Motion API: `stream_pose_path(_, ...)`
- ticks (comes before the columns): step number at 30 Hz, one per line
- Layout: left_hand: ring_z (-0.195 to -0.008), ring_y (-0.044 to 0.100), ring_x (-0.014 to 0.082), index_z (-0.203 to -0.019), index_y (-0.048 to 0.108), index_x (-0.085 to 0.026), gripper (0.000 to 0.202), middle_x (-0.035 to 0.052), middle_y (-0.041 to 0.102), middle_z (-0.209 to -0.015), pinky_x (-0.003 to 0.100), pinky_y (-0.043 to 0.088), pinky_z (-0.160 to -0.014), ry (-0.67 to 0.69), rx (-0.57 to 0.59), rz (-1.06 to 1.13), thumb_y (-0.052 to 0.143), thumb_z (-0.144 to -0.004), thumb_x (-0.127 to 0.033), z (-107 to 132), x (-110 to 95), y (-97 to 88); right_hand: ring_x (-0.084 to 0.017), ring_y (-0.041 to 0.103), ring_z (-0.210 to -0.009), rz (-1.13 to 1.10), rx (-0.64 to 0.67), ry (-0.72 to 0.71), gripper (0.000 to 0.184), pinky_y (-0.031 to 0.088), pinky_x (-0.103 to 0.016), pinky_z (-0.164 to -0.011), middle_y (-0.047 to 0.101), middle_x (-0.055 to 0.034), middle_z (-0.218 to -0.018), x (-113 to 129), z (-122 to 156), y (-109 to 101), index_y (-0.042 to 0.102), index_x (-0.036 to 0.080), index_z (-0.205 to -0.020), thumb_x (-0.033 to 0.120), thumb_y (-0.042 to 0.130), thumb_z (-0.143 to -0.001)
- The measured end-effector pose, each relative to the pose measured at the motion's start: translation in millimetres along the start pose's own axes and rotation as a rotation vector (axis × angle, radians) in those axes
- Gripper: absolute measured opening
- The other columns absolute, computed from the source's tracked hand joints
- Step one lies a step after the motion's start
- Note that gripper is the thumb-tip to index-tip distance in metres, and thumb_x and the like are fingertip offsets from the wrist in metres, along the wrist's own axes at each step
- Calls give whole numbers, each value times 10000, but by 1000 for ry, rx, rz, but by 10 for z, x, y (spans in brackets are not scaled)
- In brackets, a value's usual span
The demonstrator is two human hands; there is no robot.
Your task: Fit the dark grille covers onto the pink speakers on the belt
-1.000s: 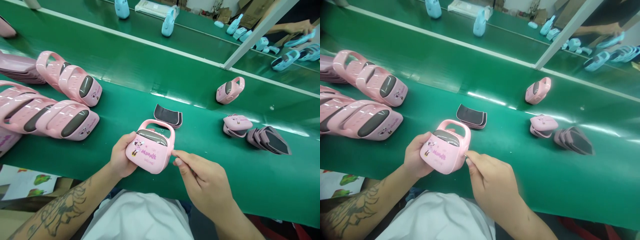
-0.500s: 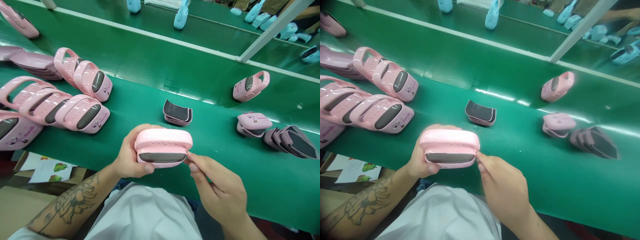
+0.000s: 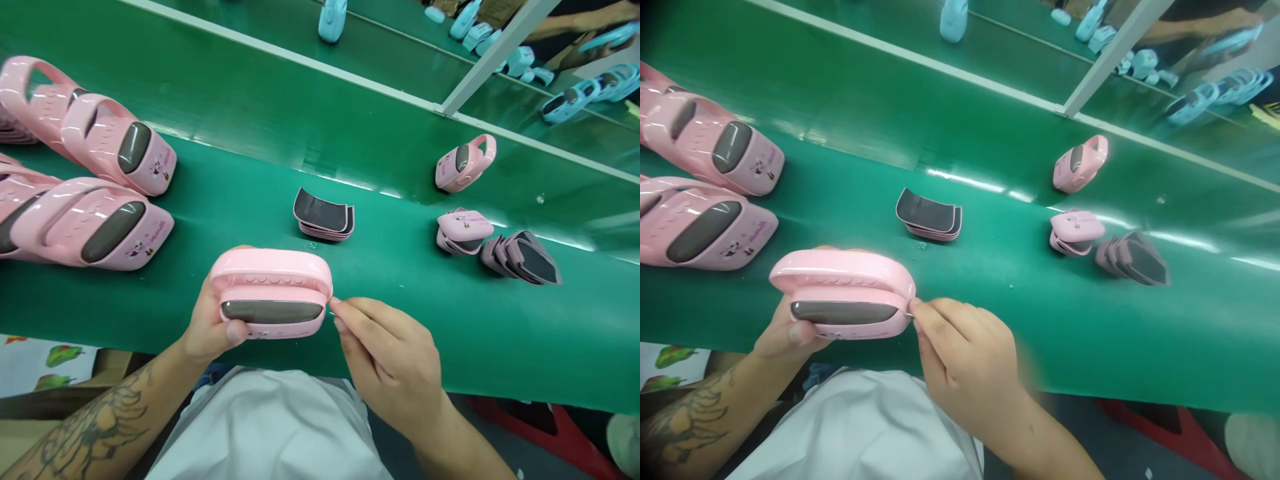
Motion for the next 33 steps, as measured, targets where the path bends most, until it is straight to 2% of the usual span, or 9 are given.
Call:
stream_pose_path(6, -1309, 675, 438, -1233, 662, -168, 640, 139, 789, -1221, 513, 575, -1099, 21, 53, 4, 818, -850, -656, 33, -15, 40, -168, 771, -804, 96, 1, -59, 230, 545, -306, -721, 864, -43, -1035, 68, 17, 35, 761, 162, -1222, 108, 634, -1038)
stream_pose_path(12, -1304, 687, 432, -1308, 656, -239, 737, 148, 771, -1275, 552, 589, -1085, 6, -31, 51, 910, -756, -657, 143, 87, 45, -167, 671, -702, 260, -23, -117, 269, 427, -353, -653, 844, -55, -986, 63, 90, 107, 755, 107, -1215, 30, 636, -985)
stream_pose_path(15, -1220, 733, 436, -1213, 699, -235, 815, 139, 795, -1186, 519, 645, -987, -46, -130, 90, 904, -659, -796, 218, 174, 65, -166, 621, -663, 312, -7, -150, 259, 376, -362, -632, 815, -54, -909, 51, 137, 180, 751, 93, -1206, 44, 609, -996)
stream_pose_path(17, -1130, 771, 427, -1183, 726, -214, 841, 129, 816, -1079, 494, 668, -922, -104, -230, 149, 876, -645, -843, 273, 230, 88, -168, 591, -634, 301, -4, -156, 181, 345, -363, -608, 761, -36, -793, 47, 160, 234, 761, 111, -1118, 145, 598, -1047)
stream_pose_path(18, -1095, 783, 422, -1185, 740, -208, 817, 122, 823, -1034, 486, 673, -896, -142, -277, 176, 876, -667, -824, 299, 255, 107, -171, 573, -617, 291, -5, -148, 226, 328, -365, -591, 718, -27, -730, 45, 165, 259, 763, 124, -1048, 255, 582, -1085)
stream_pose_path(21, -1038, 797, 416, -1166, 776, -216, 690, 100, 835, -965, 480, 678, -832, -245, -352, 236, 863, -728, -742, 359, 288, 196, -174, 485, -559, 319, -29, -114, 661, 271, -365, -541, 569, -4, -598, 42, 153, 312, 697, 185, -788, 705, 423, -1091)
stream_pose_path(23, -1040, 795, 408, -1126, 790, -219, 640, 95, 840, -964, 470, 674, -821, -272, -382, 251, 828, -760, -743, 379, 272, 250, -161, 426, -531, 373, -64, -123, 760, 238, -360, -523, 497, 13, -553, 49, 124, 316, 611, 220, -667, 848, 374, -1024)
stream_pose_path(27, -1015, 796, 368, -1061, 802, -188, 619, 102, 841, -965, 414, 664, -795, -301, -436, 213, 752, -826, -759, 401, 204, 302, -139, 396, -508, 442, -67, -164, 736, 211, -349, -518, 461, 31, -516, 19, 54, 298, 522, 238, -596, 850, 460, -999)
stream_pose_path(33, -891, 795, 336, -1139, 773, -177, 566, 93, 832, -930, 378, 648, -703, -572, -399, 217, 828, -793, -622, 578, 97, 351, -120, 386, -482, 334, -28, -233, 758, 224, -342, -510, 450, 44, -492, -22, 152, 282, 519, 232, -581, 872, 463, -983)
Point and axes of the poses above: each hand's wrist, its own z-axis away from the middle knuckle, its own y-axis out of the palm, x = y × z, the point moved 5 cm from there along -z, towards the middle knuckle
